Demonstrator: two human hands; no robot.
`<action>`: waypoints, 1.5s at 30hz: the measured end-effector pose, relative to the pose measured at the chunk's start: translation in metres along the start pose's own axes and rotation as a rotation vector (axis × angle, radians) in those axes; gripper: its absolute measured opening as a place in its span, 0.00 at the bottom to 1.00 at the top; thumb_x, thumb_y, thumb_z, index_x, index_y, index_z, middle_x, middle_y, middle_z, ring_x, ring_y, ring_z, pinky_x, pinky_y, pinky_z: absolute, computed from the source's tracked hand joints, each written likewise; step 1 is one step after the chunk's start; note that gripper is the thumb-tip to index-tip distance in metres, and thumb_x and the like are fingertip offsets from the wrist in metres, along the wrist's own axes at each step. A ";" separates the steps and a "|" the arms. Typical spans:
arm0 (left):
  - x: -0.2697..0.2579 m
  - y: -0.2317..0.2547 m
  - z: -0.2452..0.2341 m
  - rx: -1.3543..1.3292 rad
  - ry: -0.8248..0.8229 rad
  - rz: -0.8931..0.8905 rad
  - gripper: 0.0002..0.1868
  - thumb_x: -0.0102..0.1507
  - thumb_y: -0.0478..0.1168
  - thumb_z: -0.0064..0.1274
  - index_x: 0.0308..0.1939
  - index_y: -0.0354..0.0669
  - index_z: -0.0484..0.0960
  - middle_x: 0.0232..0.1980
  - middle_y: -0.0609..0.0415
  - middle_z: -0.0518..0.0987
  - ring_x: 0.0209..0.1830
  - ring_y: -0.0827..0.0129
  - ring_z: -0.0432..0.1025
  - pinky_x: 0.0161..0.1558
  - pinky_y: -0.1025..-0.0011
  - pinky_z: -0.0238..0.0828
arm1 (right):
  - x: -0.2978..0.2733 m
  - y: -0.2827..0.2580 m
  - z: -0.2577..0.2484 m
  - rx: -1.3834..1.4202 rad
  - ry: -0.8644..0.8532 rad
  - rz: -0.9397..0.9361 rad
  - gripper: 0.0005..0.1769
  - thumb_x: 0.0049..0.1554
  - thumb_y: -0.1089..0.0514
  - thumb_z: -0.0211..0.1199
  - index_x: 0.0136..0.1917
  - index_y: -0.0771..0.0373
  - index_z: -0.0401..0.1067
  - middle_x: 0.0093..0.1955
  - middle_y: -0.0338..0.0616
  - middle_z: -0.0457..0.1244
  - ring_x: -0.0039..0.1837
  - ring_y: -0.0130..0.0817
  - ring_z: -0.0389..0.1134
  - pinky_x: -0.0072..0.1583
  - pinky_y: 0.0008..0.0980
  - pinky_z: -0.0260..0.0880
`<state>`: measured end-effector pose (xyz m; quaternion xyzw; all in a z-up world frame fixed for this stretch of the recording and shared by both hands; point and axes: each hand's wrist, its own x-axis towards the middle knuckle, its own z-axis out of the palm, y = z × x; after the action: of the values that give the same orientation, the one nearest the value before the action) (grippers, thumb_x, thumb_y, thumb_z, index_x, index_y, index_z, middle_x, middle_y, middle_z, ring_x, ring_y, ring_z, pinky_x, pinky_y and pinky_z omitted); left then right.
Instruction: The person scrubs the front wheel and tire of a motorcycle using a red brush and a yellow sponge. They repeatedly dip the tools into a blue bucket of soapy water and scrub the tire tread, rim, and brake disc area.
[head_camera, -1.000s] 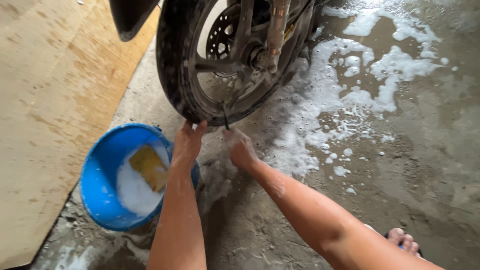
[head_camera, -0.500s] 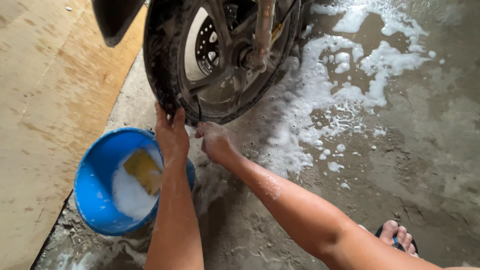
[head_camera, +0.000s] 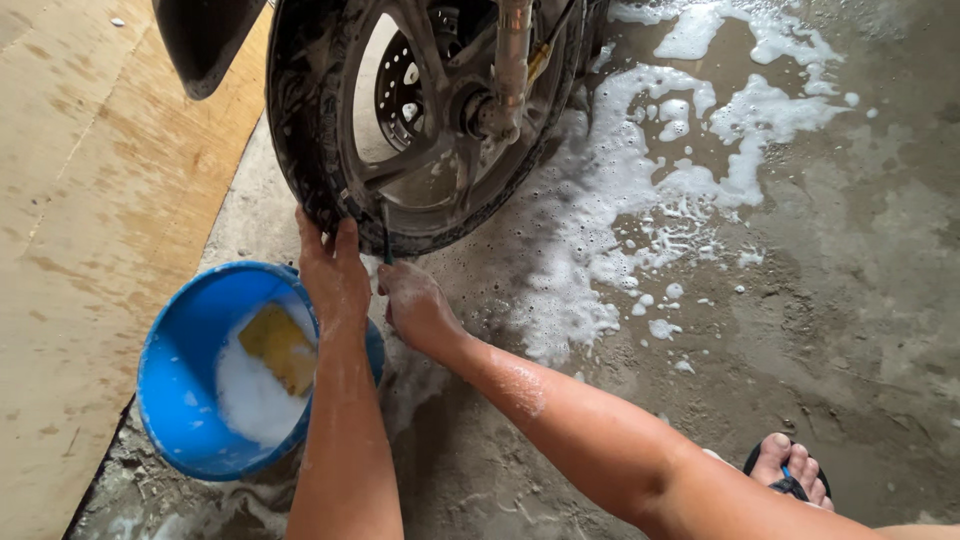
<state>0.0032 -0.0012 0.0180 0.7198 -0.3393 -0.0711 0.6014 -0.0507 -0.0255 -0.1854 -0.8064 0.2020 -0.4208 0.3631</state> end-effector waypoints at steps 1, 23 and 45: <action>0.000 0.002 0.000 0.011 -0.003 -0.011 0.30 0.71 0.36 0.50 0.77 0.37 0.61 0.66 0.44 0.78 0.62 0.61 0.75 0.59 0.67 0.71 | -0.003 0.006 -0.001 -0.068 0.015 -0.073 0.08 0.55 0.65 0.53 0.44 0.65 0.73 0.49 0.50 0.69 0.55 0.43 0.71 0.58 0.44 0.73; -0.002 -0.010 0.004 -0.026 -0.014 -0.068 0.29 0.71 0.36 0.51 0.75 0.36 0.63 0.67 0.46 0.78 0.62 0.63 0.73 0.60 0.68 0.68 | -0.036 0.100 -0.045 -0.356 0.003 -0.175 0.05 0.53 0.64 0.55 0.37 0.63 0.71 0.47 0.54 0.68 0.52 0.48 0.68 0.53 0.43 0.72; 0.003 0.002 0.003 0.024 -0.011 0.070 0.37 0.71 0.34 0.53 0.81 0.41 0.52 0.75 0.40 0.68 0.72 0.52 0.67 0.63 0.58 0.72 | 0.019 -0.008 -0.092 0.575 -0.205 0.810 0.15 0.68 0.53 0.47 0.51 0.64 0.70 0.36 0.46 0.59 0.29 0.33 0.57 0.28 0.34 0.60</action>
<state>0.0028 -0.0058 0.0200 0.7144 -0.3685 -0.0496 0.5929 -0.1160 -0.0706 -0.1344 -0.5679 0.3380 -0.2032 0.7225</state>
